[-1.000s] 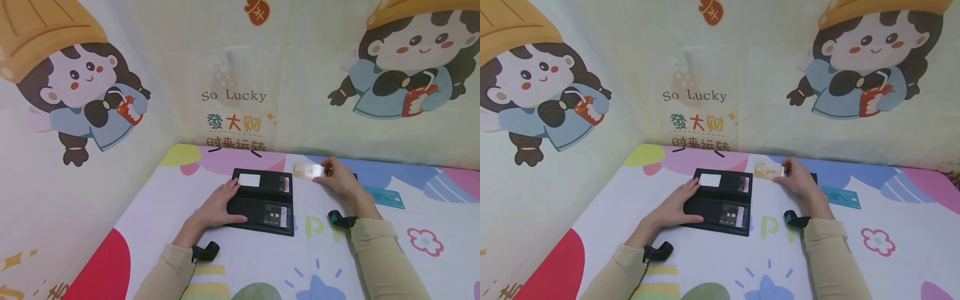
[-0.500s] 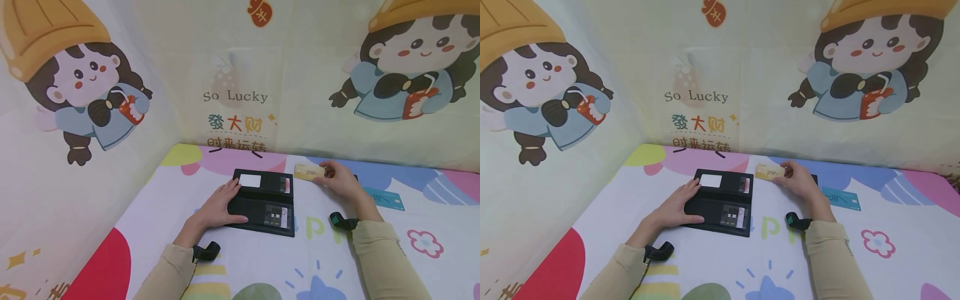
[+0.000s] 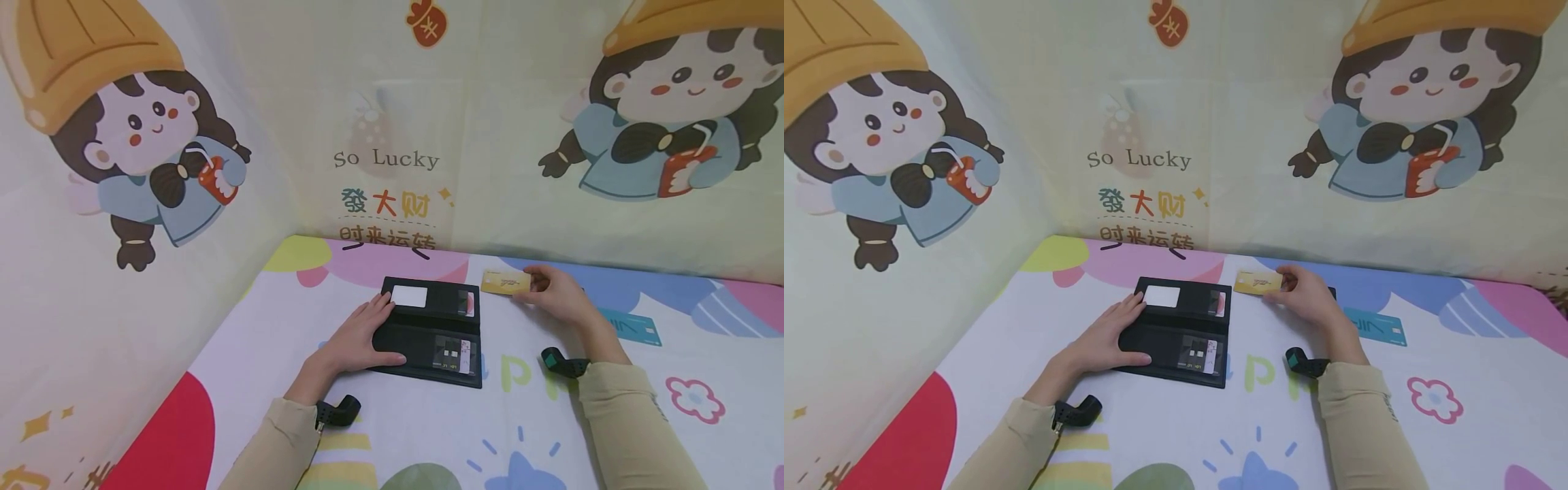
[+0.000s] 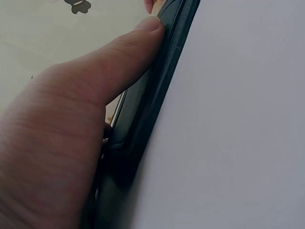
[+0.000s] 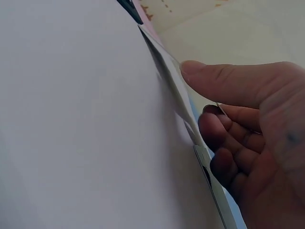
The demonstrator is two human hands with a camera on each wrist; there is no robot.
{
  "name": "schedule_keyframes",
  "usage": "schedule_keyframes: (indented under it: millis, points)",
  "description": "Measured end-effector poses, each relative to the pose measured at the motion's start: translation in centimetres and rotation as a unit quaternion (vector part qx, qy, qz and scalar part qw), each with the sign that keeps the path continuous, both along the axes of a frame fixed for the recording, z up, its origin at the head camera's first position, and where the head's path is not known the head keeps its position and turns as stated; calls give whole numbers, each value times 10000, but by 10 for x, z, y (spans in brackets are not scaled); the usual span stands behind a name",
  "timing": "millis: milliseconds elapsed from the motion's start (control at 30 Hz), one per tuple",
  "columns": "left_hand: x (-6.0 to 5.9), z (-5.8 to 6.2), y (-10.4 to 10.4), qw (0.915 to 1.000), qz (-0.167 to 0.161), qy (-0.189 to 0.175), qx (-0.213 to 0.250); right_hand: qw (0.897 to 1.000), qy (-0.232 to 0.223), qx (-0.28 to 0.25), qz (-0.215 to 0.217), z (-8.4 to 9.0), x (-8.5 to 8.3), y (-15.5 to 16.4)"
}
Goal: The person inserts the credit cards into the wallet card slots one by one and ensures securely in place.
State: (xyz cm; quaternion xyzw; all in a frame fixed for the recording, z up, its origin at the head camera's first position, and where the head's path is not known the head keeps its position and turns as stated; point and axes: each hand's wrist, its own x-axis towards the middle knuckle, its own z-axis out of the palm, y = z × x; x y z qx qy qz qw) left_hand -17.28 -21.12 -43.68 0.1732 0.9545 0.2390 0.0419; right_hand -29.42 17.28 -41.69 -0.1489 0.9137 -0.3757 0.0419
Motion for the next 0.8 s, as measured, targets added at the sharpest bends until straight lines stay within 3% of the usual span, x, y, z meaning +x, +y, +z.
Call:
schedule_keyframes:
  millis: [800]
  points:
    - [1, -1, 0, 10000, 24, 11, -4, 9982, 146, -503, 298, 4, 4, 0]
